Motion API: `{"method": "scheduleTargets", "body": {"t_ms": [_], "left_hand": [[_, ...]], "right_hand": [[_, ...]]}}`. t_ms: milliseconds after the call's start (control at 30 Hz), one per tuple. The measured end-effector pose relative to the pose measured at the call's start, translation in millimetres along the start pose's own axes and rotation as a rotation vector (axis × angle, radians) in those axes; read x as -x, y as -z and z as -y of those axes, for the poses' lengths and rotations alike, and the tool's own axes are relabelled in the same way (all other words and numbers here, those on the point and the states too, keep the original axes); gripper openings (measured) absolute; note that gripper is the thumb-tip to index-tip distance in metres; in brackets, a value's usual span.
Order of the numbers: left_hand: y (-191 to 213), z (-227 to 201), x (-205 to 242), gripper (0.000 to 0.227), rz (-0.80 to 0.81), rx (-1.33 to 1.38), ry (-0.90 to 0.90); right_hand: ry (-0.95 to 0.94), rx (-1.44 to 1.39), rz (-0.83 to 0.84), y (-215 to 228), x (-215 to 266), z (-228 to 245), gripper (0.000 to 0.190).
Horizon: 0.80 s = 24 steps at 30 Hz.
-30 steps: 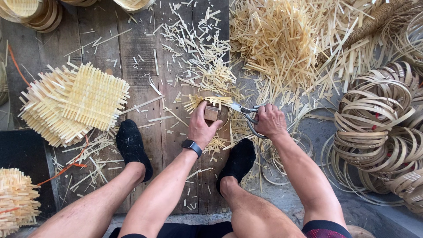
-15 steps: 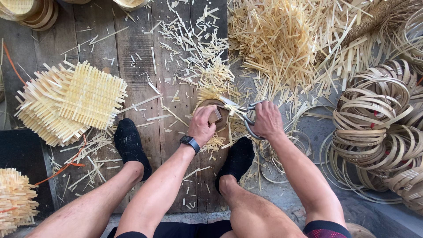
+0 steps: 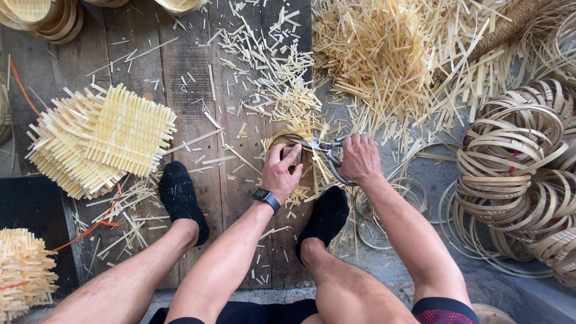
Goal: The person weaves thin bamboo strips into a circular frame and trims the excess material with shears.
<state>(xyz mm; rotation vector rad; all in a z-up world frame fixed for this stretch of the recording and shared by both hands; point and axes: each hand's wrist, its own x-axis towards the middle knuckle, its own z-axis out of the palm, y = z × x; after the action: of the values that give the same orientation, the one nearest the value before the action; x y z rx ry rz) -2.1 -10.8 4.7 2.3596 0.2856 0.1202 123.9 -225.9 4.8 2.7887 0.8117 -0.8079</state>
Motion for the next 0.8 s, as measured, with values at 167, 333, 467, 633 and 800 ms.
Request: {"method": "scheduleTargets", "body": {"t_ms": [167,333,467,633,800], "left_hand": [[1,3,0,0.064,-0.029,0.039,0.022],[-5,4,1,0.062,-0.015,0.1,0.077],[5,5,-7,0.06,0.152,0.146,0.034],[21,1,-7,0.062,0.174,0.01,0.017],[15,-13,-8,0.053,0.097,0.034,-0.037]], "right_hand": [[-0.036,-0.022,0.111,-2,10,-20,0.035],[0.066,0.055,-0.043,-15,4,-23,0.047],[0.054,0.078,-0.113,-14,-8,-14,0.03],[0.005,0.031,0.078,-14,8,-32,0.035],[0.072,0.131,-0.092,-18,1,-23,0.032]]}}
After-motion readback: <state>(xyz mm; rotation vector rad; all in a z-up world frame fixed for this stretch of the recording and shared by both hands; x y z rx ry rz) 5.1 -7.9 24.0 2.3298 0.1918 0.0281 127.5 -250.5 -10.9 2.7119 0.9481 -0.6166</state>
